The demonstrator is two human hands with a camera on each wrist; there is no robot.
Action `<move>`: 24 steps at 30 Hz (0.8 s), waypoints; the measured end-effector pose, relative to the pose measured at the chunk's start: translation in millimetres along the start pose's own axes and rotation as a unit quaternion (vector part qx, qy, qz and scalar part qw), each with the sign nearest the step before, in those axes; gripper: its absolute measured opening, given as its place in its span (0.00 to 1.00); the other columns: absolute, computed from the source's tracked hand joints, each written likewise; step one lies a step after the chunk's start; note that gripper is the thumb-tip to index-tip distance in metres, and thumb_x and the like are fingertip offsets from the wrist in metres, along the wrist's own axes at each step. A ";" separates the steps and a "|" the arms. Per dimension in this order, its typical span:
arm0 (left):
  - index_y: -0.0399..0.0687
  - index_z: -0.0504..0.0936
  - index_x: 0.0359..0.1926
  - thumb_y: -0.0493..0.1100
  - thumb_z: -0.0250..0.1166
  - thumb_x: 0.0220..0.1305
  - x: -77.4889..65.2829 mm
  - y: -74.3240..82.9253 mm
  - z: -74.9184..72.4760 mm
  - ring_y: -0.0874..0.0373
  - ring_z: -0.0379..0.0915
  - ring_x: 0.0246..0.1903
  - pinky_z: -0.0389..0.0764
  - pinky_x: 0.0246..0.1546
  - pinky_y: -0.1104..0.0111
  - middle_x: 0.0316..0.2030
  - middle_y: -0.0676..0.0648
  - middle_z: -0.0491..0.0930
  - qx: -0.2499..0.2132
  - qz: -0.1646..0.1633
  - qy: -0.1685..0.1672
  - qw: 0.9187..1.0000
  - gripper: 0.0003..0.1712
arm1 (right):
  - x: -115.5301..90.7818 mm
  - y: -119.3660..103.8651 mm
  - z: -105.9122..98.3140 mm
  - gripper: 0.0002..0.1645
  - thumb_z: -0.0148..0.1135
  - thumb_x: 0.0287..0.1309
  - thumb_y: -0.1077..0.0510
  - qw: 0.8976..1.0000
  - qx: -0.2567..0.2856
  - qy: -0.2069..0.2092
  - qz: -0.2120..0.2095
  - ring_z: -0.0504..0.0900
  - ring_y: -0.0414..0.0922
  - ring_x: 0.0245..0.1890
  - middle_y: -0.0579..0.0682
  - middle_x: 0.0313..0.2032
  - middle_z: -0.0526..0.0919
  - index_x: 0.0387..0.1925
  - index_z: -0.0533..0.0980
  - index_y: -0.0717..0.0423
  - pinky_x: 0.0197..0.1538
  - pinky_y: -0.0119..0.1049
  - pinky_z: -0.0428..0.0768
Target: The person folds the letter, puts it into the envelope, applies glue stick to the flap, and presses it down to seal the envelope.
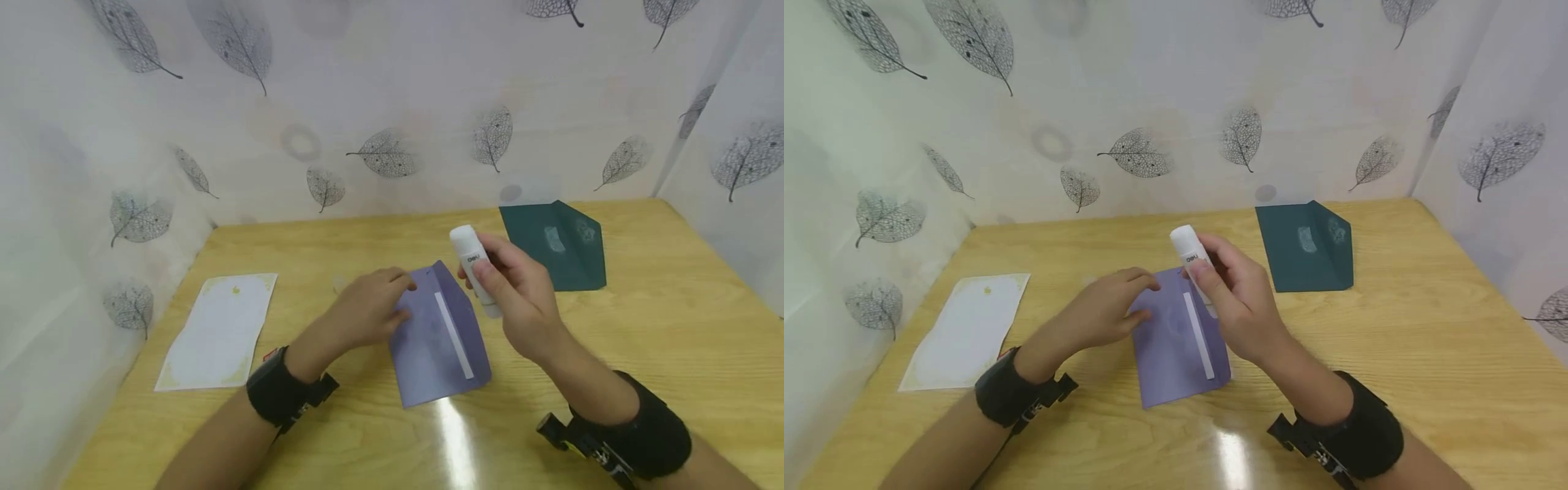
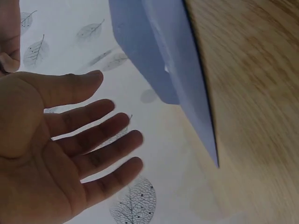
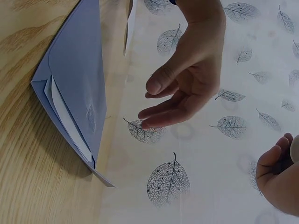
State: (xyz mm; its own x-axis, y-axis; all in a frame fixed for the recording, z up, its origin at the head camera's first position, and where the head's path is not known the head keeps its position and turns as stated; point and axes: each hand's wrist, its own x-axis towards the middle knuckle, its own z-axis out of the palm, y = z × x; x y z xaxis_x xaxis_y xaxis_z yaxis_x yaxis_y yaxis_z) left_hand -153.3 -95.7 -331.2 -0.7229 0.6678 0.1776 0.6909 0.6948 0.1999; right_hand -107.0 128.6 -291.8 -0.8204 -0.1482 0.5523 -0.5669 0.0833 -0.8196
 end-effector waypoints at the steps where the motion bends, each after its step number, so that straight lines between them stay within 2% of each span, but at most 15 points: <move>1: 0.40 0.81 0.50 0.41 0.70 0.60 0.4 -1.5 1.6 0.50 0.80 0.49 0.82 0.49 0.58 0.49 0.45 0.82 0.004 -0.005 -0.014 1.000 0.18 | 0.8 -0.4 -0.2 0.18 0.48 0.66 0.71 1.000 -0.004 0.000 0.006 0.78 0.41 0.31 0.46 0.32 0.80 0.55 0.75 0.71 0.33 0.30 0.77; 5: 0.38 0.78 0.55 0.43 0.66 0.65 0.2 -5.6 7.9 0.47 0.77 0.55 0.79 0.56 0.56 0.54 0.42 0.79 -0.001 -0.026 -0.099 0.995 0.20 | 1.3 -1.8 -0.8 0.18 0.49 0.68 0.69 1.000 -0.006 -0.016 0.026 0.75 0.41 0.27 0.47 0.31 0.79 0.56 0.75 0.69 0.28 0.29 0.77; 8: 0.36 0.72 0.63 0.44 0.64 0.68 -0.1 -6.7 12.5 0.44 0.70 0.64 0.71 0.66 0.55 0.62 0.38 0.73 -0.016 -0.037 -0.165 0.985 0.27 | 0.1 -1.2 -1.5 0.17 0.50 0.70 0.68 0.998 -0.031 -0.035 0.034 0.73 0.40 0.26 0.49 0.32 0.78 0.57 0.75 0.67 0.26 0.30 0.74; 11: 0.35 0.68 0.67 0.45 0.63 0.69 -0.1 -7.2 16.1 0.43 0.62 0.70 0.63 0.72 0.56 0.69 0.36 0.66 -0.018 -0.042 -0.210 0.977 0.31 | -0.1 0.2 -2.3 0.18 0.51 0.72 0.64 0.995 -0.077 -0.053 0.042 0.74 0.41 0.28 0.52 0.35 0.80 0.59 0.75 0.64 0.28 0.30 0.75; 15: 0.36 0.68 0.68 0.46 0.63 0.69 -0.3 -7.9 19.9 0.44 0.59 0.72 0.59 0.74 0.56 0.72 0.36 0.63 0.006 -0.036 -0.229 0.973 0.31 | 1.6 1.6 -3.0 0.19 0.53 0.72 0.61 0.989 -0.119 -0.067 0.055 0.78 0.41 0.34 0.53 0.40 0.84 0.62 0.74 0.59 0.32 0.30 0.77; 19: 0.36 0.68 0.67 0.45 0.65 0.68 0.2 -7.7 20.7 0.42 0.59 0.71 0.59 0.73 0.55 0.71 0.35 0.63 0.016 -0.037 -0.226 0.973 0.32 | 2.9 2.9 -3.2 0.18 0.52 0.72 0.61 0.987 -0.136 -0.070 0.055 0.77 0.40 0.31 0.51 0.39 0.85 0.61 0.73 0.56 0.31 0.31 0.76; 22: 0.34 0.69 0.65 0.42 0.66 0.66 0.2 -6.9 19.6 0.40 0.62 0.70 0.62 0.72 0.54 0.70 0.34 0.65 0.021 -0.044 -0.224 0.973 0.31 | 3.5 4.6 -3.1 0.18 0.53 0.72 0.61 0.984 -0.154 -0.072 0.046 0.77 0.40 0.30 0.50 0.39 0.85 0.60 0.73 0.56 0.31 0.31 0.76; 24: 0.34 0.71 0.61 0.40 0.66 0.64 -0.3 -6.3 19.4 0.41 0.68 0.64 0.69 0.67 0.54 0.64 0.35 0.71 0.038 -0.043 -0.219 0.974 0.27 | 3.9 6.7 -2.8 0.18 0.56 0.70 0.61 0.981 -0.176 -0.074 0.035 0.77 0.39 0.30 0.50 0.38 0.85 0.59 0.73 0.57 0.30 0.30 0.76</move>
State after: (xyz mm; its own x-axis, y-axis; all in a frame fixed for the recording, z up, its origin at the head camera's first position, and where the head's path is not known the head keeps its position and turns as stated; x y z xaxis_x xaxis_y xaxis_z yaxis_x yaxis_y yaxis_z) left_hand -157.1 -95.1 -351.2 -0.7154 0.6449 -0.2687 0.6394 0.7594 0.1202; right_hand -114.2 131.3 -294.7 -0.8533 -0.2688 0.4468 -0.5214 0.4304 -0.7368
